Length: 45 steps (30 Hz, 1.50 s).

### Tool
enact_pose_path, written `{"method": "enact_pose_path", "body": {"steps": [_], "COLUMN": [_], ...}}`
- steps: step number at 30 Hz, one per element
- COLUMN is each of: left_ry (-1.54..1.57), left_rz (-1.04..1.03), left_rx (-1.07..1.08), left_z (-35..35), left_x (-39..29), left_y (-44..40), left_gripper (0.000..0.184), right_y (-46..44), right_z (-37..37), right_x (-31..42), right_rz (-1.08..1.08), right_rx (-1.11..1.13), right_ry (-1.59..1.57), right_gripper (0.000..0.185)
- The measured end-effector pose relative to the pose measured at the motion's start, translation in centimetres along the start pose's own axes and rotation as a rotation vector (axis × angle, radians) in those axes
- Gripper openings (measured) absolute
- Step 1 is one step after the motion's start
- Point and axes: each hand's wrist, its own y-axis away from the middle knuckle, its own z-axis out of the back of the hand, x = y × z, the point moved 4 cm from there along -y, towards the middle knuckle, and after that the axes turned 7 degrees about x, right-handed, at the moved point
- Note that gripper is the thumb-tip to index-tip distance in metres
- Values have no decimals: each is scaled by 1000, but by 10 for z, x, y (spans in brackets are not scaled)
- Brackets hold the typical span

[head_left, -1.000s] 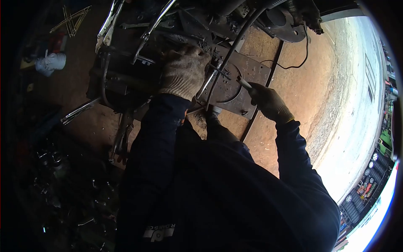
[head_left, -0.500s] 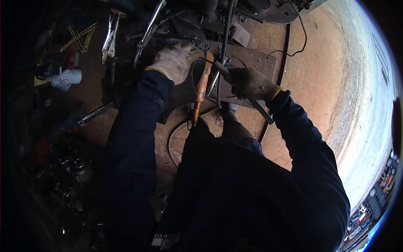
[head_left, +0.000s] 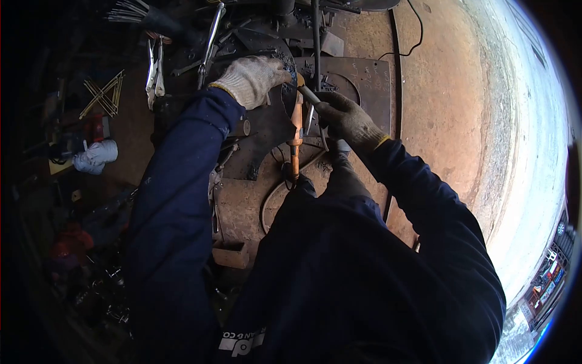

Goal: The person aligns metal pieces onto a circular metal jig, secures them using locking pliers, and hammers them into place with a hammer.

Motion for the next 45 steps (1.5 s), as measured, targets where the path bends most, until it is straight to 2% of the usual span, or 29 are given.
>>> {"method": "enact_pose_path", "body": {"steps": [6,10,12,14,18,20,22,24,26,28,30,32,33,34,36,38,39,41,42,43,44,45], "left_ry": [-38,-81,-96,-35,-45,-27,-22,4,8,-8,-29,-24,-16,-16,-23,-27,-33,-33,-31,-32,-29,-28], "left_rz": [-78,-72,-73,-138,-84,-32,-49,-41,-60,-66,-78,-75,-64,-68,-64,-65,-64,-68,-65,-63,-72,-78], "left_rx": [33,91,103,0,44,87,90,83,65,45,15,54,74,65,41,40,38,33,30,34,26,17], "left_z": [5,2,-5,-9,0,5,3,1,-1,1,6,7,10,8,5,4,4,1,0,-2,-3,-3], "left_x": [-3,-5,0,2,-4,-7,-4,-3,-2,-3,-5,-6,-7,-7,-5,-5,-5,-4,-3,-3,-3,-1], "left_y": [4,2,1,-3,2,5,3,3,1,6,8,9,10,9,8,8,8,5,4,3,3,1], "left_gripper": [53,49,50,50,47,52,52,52,53,52,52,52,53,53,55,55,56,56,57,57,58,58], "right_y": [10,16,16,21,28,44,80,107,142,167,182,187,188,194,205,215,218,227,230,225,223,217], "right_z": [-43,-79,-75,-59,-33,-27,-16,10,21,20,16,14,3,-6,-30,-34,-36,-24,-10,-8,-7,-2], "right_x": [-18,-21,-24,-13,-7,-9,-15,-50,-43,-21,-8,-14,-4,-1,16,17,19,5,-7,-1,-7,-21], "right_rz": [-27,47,34,22,-114,-160,-140,58,199,130,57,184,451,455,747,997,1055,1028,921,878,877,769], "right_rx": [-92,-217,-235,-213,-85,-47,-154,-413,-631,-736,-821,-683,-477,-483,-346,-30,-64,-401,-688,-733,-732,-789], "right_ry": [-114,-230,-158,-188,95,171,154,-125,48,314,337,-202,-429,-422,-511,-570,-608,-443,-233,-204,-211,-196], "right_gripper": [53,49,47,45,45,44,44,42,40,39,42,48,44,44,47,49,49,53,59,76,76,81]}}
